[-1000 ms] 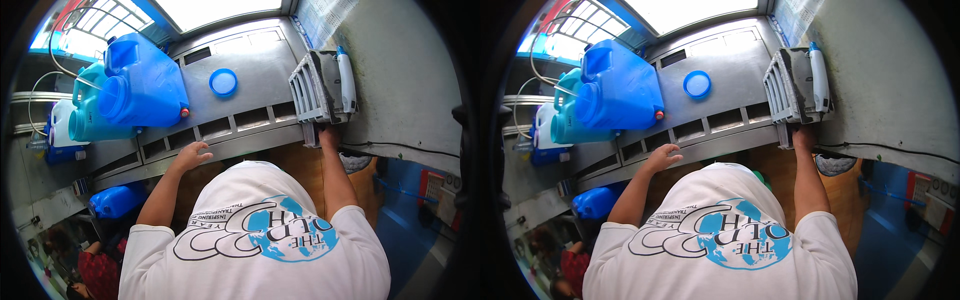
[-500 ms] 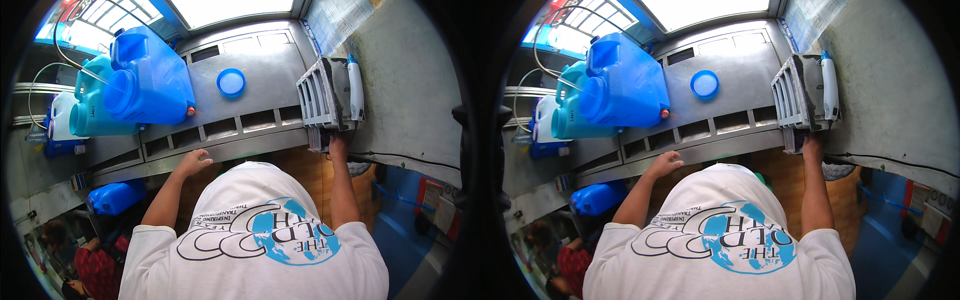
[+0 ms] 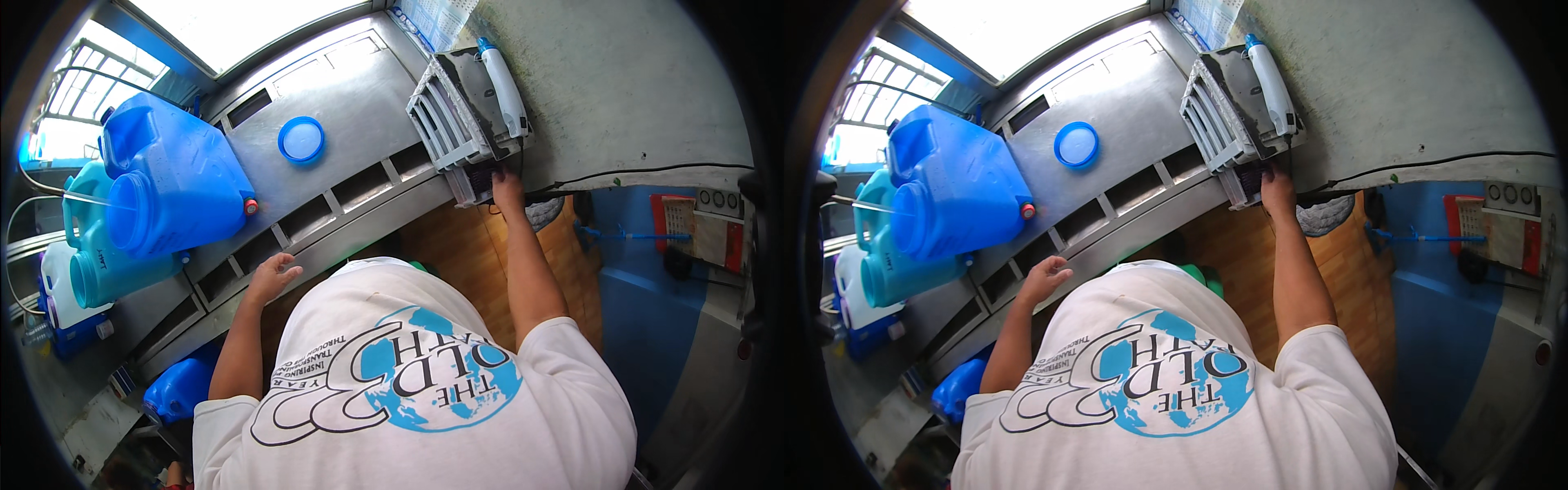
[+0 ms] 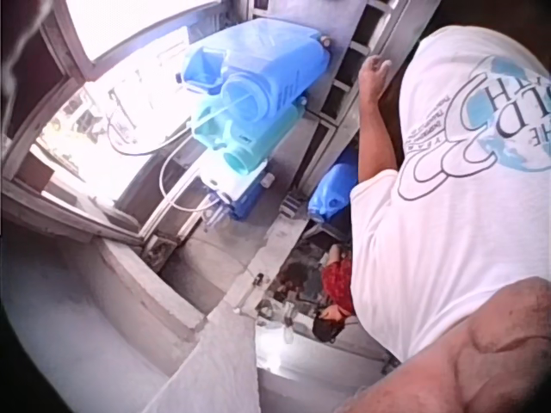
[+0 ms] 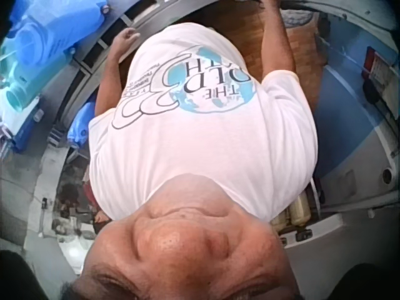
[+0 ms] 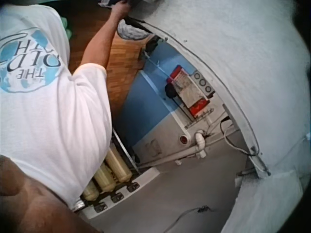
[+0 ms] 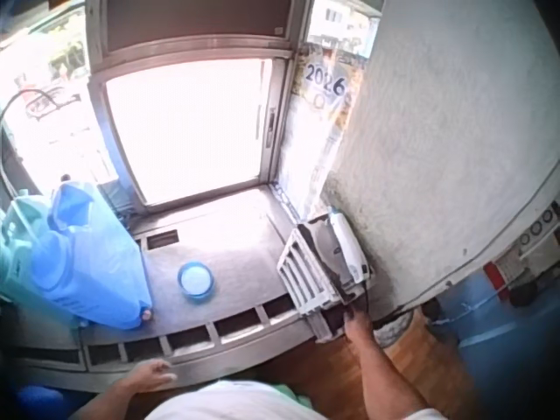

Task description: The person fills several blue plastic water containers from a tap at a service counter. They open and close container caps, position containers under the tap, and use a handheld device to seal the caps after filling.

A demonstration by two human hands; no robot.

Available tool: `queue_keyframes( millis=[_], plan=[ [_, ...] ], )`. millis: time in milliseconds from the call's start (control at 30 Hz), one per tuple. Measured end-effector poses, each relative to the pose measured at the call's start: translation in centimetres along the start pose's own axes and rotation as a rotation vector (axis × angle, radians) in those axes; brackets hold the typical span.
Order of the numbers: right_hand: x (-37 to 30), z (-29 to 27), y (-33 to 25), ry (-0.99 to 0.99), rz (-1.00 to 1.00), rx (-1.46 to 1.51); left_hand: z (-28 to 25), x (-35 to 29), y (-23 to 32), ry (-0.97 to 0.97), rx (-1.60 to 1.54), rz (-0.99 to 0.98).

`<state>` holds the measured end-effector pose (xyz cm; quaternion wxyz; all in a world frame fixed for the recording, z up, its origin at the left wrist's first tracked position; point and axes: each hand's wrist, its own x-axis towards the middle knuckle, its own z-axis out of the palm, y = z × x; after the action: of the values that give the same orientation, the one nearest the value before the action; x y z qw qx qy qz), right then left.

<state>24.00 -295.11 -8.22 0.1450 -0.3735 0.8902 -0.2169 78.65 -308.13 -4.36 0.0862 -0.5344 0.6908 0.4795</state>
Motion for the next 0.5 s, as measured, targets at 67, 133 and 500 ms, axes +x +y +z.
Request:
queue_keyframes(
  millis=[67, 133, 500],
  plan=[
    [-0.7, 0.0, -0.8, -0.016, 0.015, 0.102, 0.0, 0.0, -0.4, -0.016, -0.059, 0.003],
    [-1.8, 0.4, -2.4, -0.066, 0.022, 0.270, 0.1, 0.5, -0.2, -0.034, -0.143, 0.044],
    [-5.9, 5.3, -18.2, -0.488, 0.240, 1.064, 2.1, 6.3, 9.5, -0.154, -0.574, 0.189]
  ],
)
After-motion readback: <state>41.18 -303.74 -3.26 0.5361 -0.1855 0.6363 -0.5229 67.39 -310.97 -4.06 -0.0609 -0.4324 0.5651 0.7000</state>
